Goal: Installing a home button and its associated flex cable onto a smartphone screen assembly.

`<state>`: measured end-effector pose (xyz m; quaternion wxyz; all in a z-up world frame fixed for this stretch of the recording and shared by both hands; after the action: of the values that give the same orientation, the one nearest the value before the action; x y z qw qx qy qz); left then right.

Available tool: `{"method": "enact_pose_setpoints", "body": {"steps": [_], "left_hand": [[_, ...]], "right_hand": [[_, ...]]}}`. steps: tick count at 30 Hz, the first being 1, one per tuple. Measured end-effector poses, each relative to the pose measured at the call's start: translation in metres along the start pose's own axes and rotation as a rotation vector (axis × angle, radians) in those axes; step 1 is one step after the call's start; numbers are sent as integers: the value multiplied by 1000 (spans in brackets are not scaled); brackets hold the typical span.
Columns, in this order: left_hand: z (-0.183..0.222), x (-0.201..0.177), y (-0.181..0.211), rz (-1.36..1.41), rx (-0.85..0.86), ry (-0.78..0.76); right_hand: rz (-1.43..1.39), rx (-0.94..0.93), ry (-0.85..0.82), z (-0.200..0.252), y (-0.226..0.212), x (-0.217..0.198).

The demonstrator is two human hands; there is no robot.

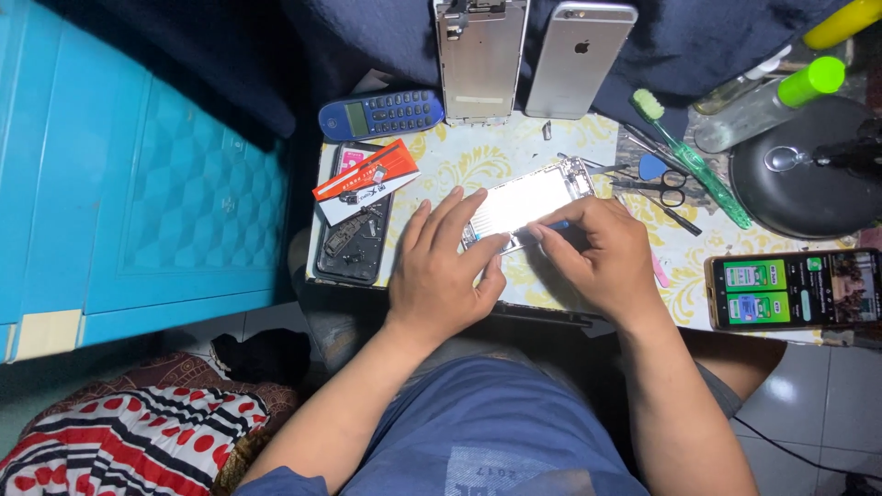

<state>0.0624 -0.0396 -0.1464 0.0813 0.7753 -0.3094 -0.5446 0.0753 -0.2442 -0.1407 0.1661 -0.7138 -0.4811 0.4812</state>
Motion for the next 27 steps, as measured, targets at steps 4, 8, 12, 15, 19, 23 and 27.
{"method": "enact_pose_setpoints", "body": {"steps": [4,8,12,15,19,23,27], "left_hand": [[-2,-4,3,-1,-6,-28],[-2,-3,3,-5,2,-16],[-1,-3,3,-11,6,7],[-5,-7,6,4,-6,-13],[-4,-5,5,-10,5,-11],[-3,-3,5,-14,4,-10],[-3,-4,6,-10,-2,-17]], "right_hand": [[7,0,-1,0,3,-1],[9,61,11,2,3,-1],[8,59,-15,-3,0,-2],[9,40,-16,-5,-2,-2],[3,30,-20,-7,-3,-2],[3,24,-24,-5,0,-2],[-21,46,-11,-5,0,-3]]}}
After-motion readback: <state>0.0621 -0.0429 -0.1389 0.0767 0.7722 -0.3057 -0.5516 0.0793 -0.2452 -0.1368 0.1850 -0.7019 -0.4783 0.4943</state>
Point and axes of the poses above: each hand's wrist, its own z-axis away from the middle knuckle, its own x-axis out of the palm, y = z × x, the point moved 1 cm from there along -z, towards the middle knuckle, and after that the axes turned 11 degrees about -x, right-handed, at the moved point
